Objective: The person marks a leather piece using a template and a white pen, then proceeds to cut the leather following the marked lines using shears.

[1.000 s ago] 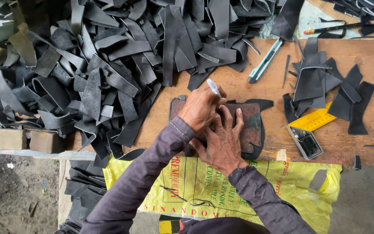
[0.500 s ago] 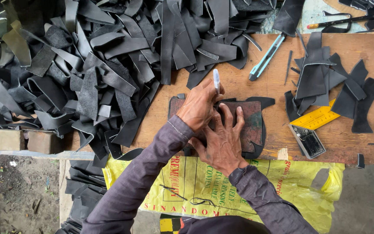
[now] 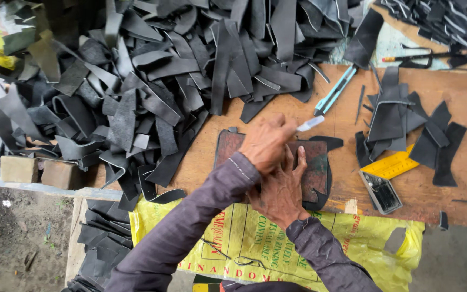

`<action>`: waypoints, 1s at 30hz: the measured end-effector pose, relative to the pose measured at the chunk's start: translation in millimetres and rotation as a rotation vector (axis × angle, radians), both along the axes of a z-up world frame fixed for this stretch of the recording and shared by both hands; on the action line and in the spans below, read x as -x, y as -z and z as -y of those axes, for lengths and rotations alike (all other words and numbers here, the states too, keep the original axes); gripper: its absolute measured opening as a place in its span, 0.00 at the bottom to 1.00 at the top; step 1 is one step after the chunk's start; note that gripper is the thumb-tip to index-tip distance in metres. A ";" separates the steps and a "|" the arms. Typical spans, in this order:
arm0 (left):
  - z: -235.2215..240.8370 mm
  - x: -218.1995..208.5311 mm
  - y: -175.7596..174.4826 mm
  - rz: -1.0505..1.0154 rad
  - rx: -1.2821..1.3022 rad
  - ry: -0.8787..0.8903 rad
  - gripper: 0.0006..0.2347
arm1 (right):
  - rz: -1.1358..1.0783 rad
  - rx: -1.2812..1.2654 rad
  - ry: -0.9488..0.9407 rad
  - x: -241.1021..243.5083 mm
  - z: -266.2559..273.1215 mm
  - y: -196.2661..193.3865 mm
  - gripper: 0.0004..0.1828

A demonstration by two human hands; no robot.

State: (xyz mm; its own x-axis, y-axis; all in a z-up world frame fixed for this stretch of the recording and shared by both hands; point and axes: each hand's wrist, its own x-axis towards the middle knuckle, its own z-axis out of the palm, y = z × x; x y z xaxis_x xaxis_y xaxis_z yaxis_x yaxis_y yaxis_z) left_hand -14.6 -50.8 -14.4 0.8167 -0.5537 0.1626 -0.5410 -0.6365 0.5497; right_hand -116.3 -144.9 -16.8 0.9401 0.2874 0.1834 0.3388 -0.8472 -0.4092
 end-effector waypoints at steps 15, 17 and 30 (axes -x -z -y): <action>-57.2 37.9 -26.2 -0.254 0.489 -0.356 0.06 | 0.063 0.023 -0.002 4.4 -5.3 -10.8 0.37; -82.3 59.0 -41.5 -0.251 0.331 -0.368 0.05 | 0.072 -0.004 0.006 6.0 -8.2 -19.6 0.38; -133.2 101.2 -38.6 -0.710 0.442 -0.338 0.17 | -0.034 0.183 -0.176 -9.8 -16.3 -34.3 0.40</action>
State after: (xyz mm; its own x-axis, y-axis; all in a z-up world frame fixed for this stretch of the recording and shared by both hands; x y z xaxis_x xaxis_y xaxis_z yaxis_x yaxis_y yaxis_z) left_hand -115.9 82.4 24.3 0.9138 -0.2725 -0.3011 0.1970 -0.3509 0.9154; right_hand -106.6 -128.6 17.5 0.8772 0.4730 0.0820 0.4765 -0.8372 -0.2684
